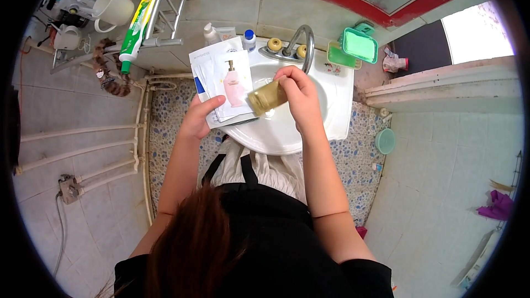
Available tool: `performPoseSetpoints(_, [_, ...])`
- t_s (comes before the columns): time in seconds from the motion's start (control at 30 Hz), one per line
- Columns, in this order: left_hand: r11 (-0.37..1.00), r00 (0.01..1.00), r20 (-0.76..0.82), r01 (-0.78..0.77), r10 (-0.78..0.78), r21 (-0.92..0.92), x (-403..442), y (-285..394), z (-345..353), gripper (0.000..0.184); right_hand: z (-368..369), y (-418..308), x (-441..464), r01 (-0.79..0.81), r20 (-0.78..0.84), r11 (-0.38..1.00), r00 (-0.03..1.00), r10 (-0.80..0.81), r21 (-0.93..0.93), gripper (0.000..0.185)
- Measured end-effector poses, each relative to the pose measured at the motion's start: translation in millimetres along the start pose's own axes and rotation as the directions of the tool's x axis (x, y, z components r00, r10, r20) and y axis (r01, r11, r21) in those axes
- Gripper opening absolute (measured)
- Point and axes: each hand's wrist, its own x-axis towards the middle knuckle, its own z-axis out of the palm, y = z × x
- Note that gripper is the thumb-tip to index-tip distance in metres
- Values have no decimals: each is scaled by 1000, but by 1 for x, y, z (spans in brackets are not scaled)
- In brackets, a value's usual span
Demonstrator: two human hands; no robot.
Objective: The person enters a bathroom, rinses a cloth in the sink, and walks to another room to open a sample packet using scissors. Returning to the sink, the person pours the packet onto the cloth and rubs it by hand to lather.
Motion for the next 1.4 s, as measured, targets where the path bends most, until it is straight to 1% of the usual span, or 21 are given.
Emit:
performPoseSetpoints(0.07, [1000,1000,7,-1,1,16,1,-3,-1,52,-3,4,1,-35,42,997,998,38,-65,10])
performPoseSetpoints(0.17, [997,1000,-21,9,-8,72,-2,-2,5,53,7,17,5,-23,-20,986,1000,20,-166,10])
performPoseSetpoints(0.27, [993,1000,12,-14,12,119,-4,-5,5,53,21,18,0,-8,-51,903,999,-16,-430,19])
performPoseSetpoints(0.3, [992,1000,14,-8,7,124,-4,-6,3,52,24,17,-1,11,-33,897,999,-28,-443,24])
performPoseSetpoints(0.4, [993,1000,2,-3,3,116,-6,-8,-1,51,21,24,1,-63,31,926,996,81,-373,23])
performPoseSetpoints(0.5, [998,999,-36,-13,15,61,-10,-8,-2,50,17,29,2,-96,25,947,994,109,-307,19])
performPoseSetpoints(0.57, [1000,998,-56,-18,19,15,-12,-7,-3,49,13,30,3,-82,21,978,996,88,-192,16])
performPoseSetpoints(0.63, [997,996,-61,-59,62,59,-14,-6,-4,50,11,28,3,-81,13,993,997,82,-81,10])
performPoseSetpoints(0.73, [990,993,-57,-98,104,101,-16,-3,-5,50,6,21,2,-75,9,997,997,75,-8,9])
performPoseSetpoints(0.87, [991,993,-58,-98,103,88,-17,-2,-7,51,6,14,0,-44,-4,998,999,44,47,8])
performPoseSetpoints(0.97, [992,992,-74,-93,100,88,-19,0,-6,50,7,9,-3,-30,-28,999,999,31,42,9])
performPoseSetpoints(1.07, [994,994,-48,-96,99,61,-19,0,-6,49,8,8,-5,-6,-65,998,998,10,60,9])
performPoseSetpoints(1.17, [996,996,-42,-71,73,55,-18,-2,-10,47,12,4,-6,95,-122,994,989,-89,46,9])
performPoseSetpoints(1.27, [992,995,-84,-45,55,118,-19,-5,-6,46,16,10,-5,212,-184,975,958,-222,-73,10])
performPoseSetpoints(1.3, [994,997,-70,-28,35,105,-19,-7,-3,45,22,10,-5,257,-205,952,935,-289,-167,11])
performPoseSetpoints(1.4, [998,1000,-11,8,-8,63,-19,-12,6,44,38,11,-8,296,-158,875,912,-378,-383,12])
